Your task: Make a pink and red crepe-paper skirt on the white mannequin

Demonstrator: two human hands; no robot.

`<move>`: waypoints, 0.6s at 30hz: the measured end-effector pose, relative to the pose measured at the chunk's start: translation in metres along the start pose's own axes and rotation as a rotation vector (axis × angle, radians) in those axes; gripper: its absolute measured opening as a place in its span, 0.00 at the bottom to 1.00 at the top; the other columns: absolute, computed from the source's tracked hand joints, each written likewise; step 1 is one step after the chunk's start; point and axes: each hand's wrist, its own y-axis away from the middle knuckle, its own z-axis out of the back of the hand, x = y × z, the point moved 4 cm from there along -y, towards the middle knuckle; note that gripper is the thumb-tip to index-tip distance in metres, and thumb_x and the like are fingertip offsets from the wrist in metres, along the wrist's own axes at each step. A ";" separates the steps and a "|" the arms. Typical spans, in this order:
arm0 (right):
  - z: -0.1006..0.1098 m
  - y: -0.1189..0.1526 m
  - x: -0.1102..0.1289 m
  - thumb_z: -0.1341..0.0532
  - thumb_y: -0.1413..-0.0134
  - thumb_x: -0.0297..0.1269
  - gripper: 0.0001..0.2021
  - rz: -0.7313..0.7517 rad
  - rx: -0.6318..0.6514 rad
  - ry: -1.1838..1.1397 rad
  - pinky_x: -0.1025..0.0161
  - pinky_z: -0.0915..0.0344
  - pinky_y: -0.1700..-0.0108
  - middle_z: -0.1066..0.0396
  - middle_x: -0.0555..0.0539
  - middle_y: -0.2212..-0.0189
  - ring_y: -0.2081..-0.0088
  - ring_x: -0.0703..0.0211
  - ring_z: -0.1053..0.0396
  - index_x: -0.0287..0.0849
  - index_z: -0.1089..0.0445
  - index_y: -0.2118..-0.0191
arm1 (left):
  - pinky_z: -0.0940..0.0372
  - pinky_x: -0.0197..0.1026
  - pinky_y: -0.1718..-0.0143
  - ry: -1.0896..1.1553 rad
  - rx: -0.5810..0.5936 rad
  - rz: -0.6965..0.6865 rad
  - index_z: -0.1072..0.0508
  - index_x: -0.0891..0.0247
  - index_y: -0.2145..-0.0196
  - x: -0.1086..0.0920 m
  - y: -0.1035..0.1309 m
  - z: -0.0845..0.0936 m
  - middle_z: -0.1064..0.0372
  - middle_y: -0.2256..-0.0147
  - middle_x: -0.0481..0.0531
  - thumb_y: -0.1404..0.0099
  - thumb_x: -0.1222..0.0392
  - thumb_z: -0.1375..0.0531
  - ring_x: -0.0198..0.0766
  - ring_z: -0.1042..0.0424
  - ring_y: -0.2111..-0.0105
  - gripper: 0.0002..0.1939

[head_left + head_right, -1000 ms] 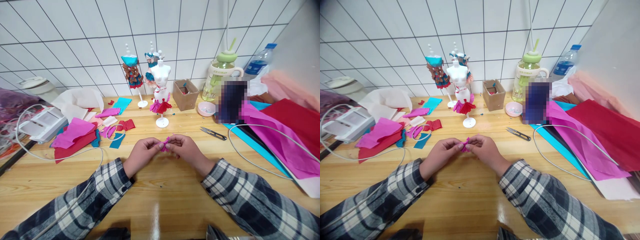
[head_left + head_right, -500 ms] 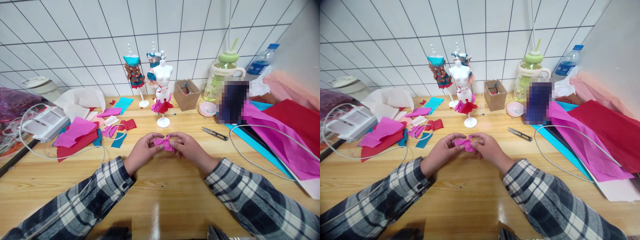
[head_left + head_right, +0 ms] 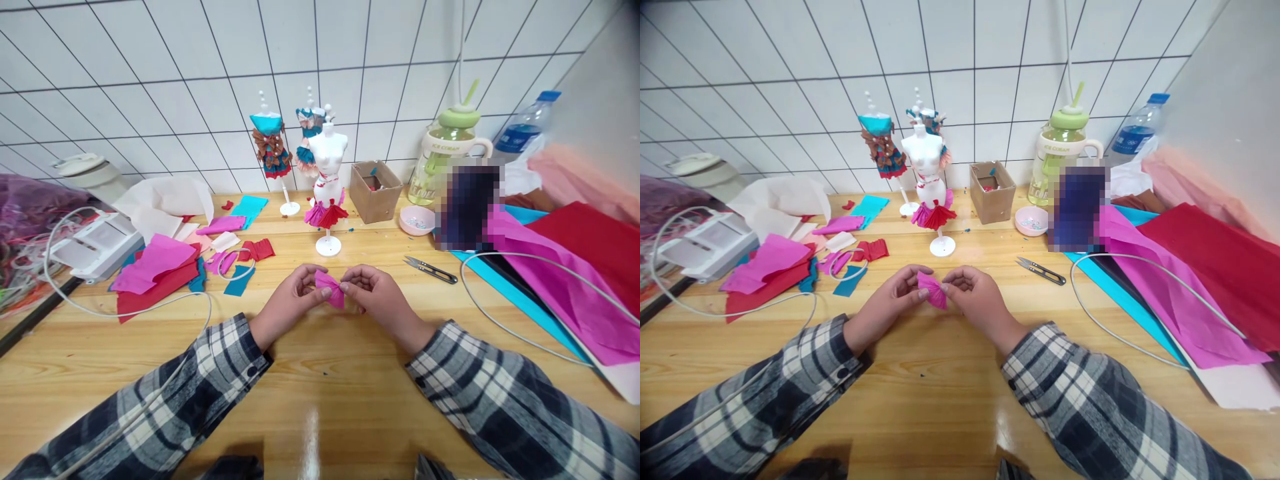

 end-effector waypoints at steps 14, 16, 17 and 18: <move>-0.002 0.005 0.005 0.37 0.50 0.44 0.11 0.054 -0.042 0.212 0.65 0.40 0.72 0.31 0.50 0.73 0.75 0.64 0.38 0.42 0.30 0.66 | 0.38 0.37 0.67 -0.057 0.017 0.086 0.27 0.66 0.69 0.008 0.002 0.001 0.28 0.72 0.50 0.44 0.53 0.34 0.34 0.31 0.72 0.13; -0.001 0.005 0.003 0.38 0.50 0.45 0.11 0.029 -0.037 0.224 0.65 0.42 0.73 0.34 0.52 0.79 0.76 0.63 0.39 0.41 0.30 0.71 | 0.37 0.37 0.66 -0.108 0.018 0.059 0.27 0.66 0.69 0.005 0.003 -0.001 0.27 0.71 0.50 0.43 0.53 0.35 0.35 0.30 0.70 0.13; -0.001 0.004 0.001 0.38 0.50 0.46 0.12 0.021 -0.039 0.217 0.65 0.43 0.74 0.34 0.52 0.79 0.76 0.63 0.39 0.41 0.30 0.71 | 0.37 0.38 0.65 -0.108 0.022 0.050 0.27 0.66 0.67 0.003 0.003 -0.003 0.27 0.69 0.51 0.43 0.52 0.36 0.36 0.29 0.69 0.13; -0.002 0.004 0.000 0.38 0.50 0.46 0.12 0.016 -0.039 0.205 0.65 0.43 0.73 0.33 0.51 0.78 0.76 0.63 0.39 0.41 0.30 0.71 | 0.36 0.39 0.64 -0.101 0.035 0.048 0.27 0.65 0.65 0.003 0.004 -0.004 0.26 0.67 0.52 0.43 0.52 0.36 0.38 0.29 0.67 0.13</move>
